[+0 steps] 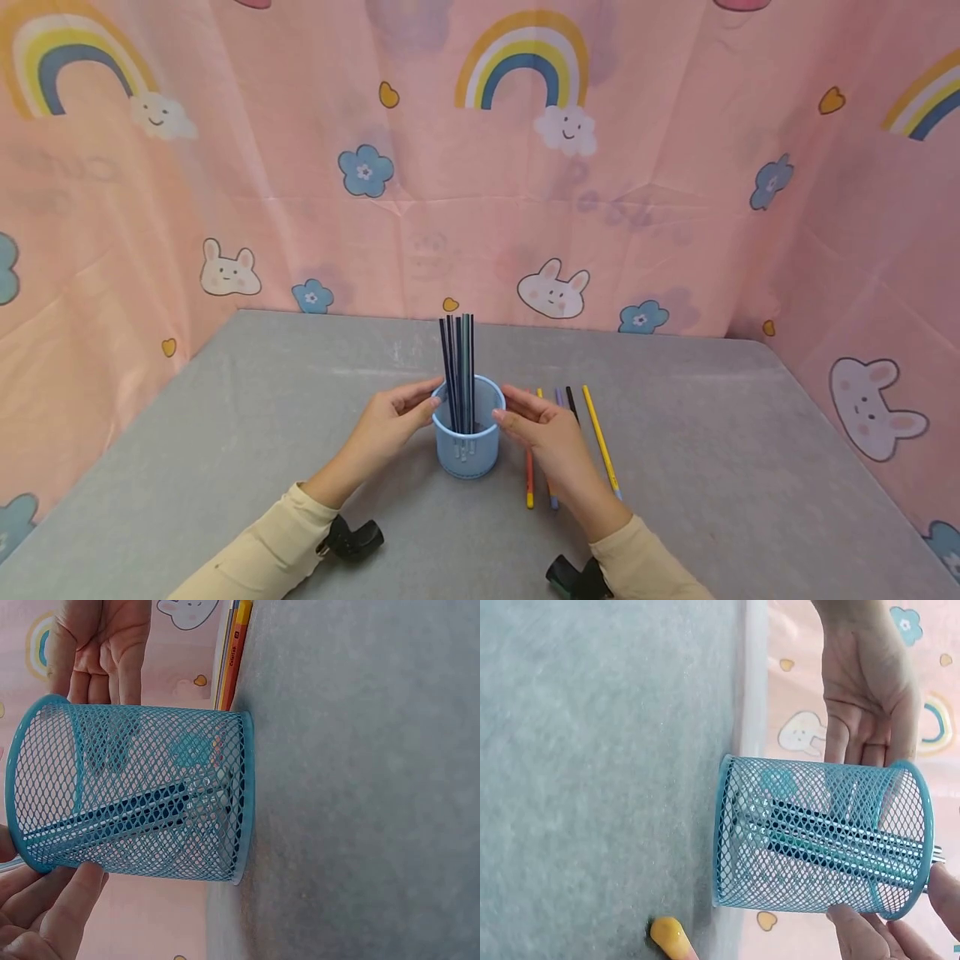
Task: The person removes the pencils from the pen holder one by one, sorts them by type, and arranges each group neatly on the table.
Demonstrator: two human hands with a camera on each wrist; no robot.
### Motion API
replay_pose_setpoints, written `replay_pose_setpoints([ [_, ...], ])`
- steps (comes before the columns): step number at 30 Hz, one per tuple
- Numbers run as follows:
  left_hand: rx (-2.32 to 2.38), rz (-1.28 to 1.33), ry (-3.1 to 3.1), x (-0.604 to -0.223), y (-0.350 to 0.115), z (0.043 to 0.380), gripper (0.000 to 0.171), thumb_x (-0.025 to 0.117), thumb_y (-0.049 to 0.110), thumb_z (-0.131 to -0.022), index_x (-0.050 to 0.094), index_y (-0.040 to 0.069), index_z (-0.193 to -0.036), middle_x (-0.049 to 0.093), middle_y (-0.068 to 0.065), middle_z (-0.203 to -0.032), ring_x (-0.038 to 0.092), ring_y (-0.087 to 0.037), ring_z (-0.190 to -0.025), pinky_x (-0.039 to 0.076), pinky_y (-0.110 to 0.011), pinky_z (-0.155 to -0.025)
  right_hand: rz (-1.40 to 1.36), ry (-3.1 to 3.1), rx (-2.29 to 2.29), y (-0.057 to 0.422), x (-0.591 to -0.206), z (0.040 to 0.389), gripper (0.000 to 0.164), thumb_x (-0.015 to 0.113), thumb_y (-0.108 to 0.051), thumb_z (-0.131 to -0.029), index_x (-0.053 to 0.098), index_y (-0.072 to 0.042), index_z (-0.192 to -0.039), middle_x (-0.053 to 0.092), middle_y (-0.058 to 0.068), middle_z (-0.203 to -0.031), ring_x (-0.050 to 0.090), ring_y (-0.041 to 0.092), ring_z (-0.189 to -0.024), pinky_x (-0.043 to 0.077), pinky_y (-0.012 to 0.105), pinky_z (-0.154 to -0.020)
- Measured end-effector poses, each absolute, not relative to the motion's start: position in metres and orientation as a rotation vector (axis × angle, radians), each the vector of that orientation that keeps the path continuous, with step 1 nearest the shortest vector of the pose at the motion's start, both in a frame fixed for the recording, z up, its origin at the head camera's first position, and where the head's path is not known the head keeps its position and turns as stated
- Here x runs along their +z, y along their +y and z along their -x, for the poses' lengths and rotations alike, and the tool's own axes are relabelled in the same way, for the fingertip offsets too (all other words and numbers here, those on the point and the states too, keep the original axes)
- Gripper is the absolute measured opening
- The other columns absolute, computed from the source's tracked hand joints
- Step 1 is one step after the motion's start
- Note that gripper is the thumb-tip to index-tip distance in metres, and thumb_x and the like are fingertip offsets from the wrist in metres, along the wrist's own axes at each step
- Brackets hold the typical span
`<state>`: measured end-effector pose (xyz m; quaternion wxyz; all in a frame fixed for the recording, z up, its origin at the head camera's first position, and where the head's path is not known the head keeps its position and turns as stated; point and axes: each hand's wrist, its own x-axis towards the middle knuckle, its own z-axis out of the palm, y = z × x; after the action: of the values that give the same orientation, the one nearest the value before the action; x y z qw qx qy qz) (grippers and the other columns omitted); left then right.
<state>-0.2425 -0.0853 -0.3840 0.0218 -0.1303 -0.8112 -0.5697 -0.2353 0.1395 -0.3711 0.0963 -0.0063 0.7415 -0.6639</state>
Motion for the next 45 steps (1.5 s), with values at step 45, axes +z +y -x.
replay_pose_setpoints([
  [45,-1.794,0.23,-2.372,-0.355,-0.074,0.266,0.037,0.072,0.023,-0.092,0.067,0.006,-0.124,0.072,-0.009,-0.119,0.069,-0.022,-0.111,0.057,-0.039,-0.097,0.06,2.34,-1.885,0.139,-0.376,0.23,0.053,0.067,-0.022,-0.096,0.051,-0.012,-0.146,0.05,0.018,-0.149,0.059,0.034,-0.128,0.052,0.043,-0.1],
])
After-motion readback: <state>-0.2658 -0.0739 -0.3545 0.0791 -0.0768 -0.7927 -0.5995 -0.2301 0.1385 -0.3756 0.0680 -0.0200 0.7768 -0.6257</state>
